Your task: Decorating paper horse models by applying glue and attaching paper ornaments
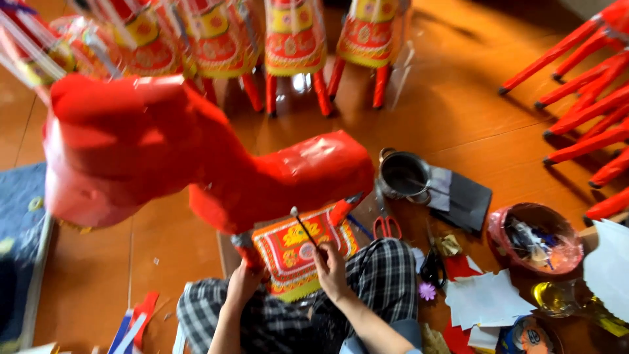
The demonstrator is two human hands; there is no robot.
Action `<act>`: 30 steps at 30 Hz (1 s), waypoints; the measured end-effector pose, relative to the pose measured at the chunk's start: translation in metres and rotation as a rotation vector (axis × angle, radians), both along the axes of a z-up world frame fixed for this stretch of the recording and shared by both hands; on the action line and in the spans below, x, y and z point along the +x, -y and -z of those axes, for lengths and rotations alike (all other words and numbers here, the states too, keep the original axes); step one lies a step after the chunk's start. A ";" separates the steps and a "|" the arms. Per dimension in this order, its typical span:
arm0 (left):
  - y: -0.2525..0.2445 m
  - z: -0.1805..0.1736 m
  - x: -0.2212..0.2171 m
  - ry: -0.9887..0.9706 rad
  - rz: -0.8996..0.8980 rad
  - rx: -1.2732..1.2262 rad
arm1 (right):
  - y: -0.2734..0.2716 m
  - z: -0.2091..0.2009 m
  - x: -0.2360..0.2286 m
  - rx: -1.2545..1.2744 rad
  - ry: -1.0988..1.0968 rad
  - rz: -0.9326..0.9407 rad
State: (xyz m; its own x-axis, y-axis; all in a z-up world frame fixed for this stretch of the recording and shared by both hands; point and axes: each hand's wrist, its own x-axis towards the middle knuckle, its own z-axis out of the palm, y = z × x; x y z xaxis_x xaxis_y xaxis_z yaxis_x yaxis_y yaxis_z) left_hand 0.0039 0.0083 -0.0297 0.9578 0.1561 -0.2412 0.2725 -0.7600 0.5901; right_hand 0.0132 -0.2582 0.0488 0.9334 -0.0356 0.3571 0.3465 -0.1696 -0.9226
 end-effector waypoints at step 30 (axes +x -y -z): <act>0.005 -0.015 -0.004 0.142 -0.046 -0.068 | 0.061 0.037 0.024 0.157 -0.276 0.379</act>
State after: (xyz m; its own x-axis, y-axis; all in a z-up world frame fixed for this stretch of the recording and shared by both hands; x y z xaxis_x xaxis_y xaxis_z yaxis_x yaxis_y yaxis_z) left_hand -0.0004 0.0033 -0.0151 0.9753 0.1888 -0.1149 0.2161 -0.7056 0.6748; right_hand 0.0376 -0.3188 0.0123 0.9035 -0.4241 0.0617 0.0267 -0.0879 -0.9958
